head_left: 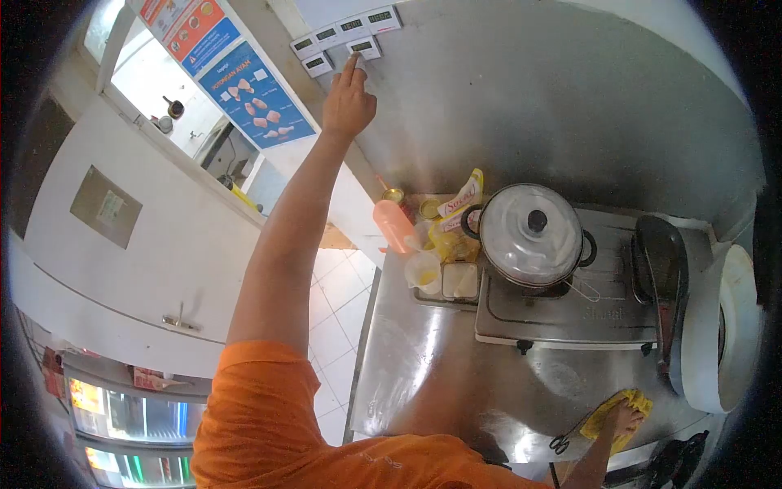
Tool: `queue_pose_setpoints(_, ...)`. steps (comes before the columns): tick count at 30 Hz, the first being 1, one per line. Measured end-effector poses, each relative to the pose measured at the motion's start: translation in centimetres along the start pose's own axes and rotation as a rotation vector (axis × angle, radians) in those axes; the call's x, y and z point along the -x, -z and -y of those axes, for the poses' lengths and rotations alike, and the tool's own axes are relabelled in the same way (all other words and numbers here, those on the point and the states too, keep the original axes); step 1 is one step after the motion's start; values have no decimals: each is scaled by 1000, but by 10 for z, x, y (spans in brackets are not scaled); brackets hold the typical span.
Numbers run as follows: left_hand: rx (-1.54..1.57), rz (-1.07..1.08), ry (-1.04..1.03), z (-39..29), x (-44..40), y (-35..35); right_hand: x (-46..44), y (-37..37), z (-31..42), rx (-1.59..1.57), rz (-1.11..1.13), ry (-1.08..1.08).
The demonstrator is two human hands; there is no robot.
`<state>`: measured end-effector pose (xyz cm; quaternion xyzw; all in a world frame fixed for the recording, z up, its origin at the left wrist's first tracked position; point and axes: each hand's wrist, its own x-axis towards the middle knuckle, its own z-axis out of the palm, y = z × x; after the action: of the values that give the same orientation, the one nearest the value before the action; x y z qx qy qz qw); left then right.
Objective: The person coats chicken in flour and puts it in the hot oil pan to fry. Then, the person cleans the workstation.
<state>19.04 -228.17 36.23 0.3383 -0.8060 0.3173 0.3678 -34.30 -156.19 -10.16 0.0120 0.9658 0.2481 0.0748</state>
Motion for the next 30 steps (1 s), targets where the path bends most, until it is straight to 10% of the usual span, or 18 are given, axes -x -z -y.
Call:
queue_pose_setpoints(16,-18,-6,345,51,24,-15,27,30,-4,-15,14,1)
queue_pose_setpoints(30,-84,-38,91,75,26,-13,5,-2,-3,-100,-105,-27)
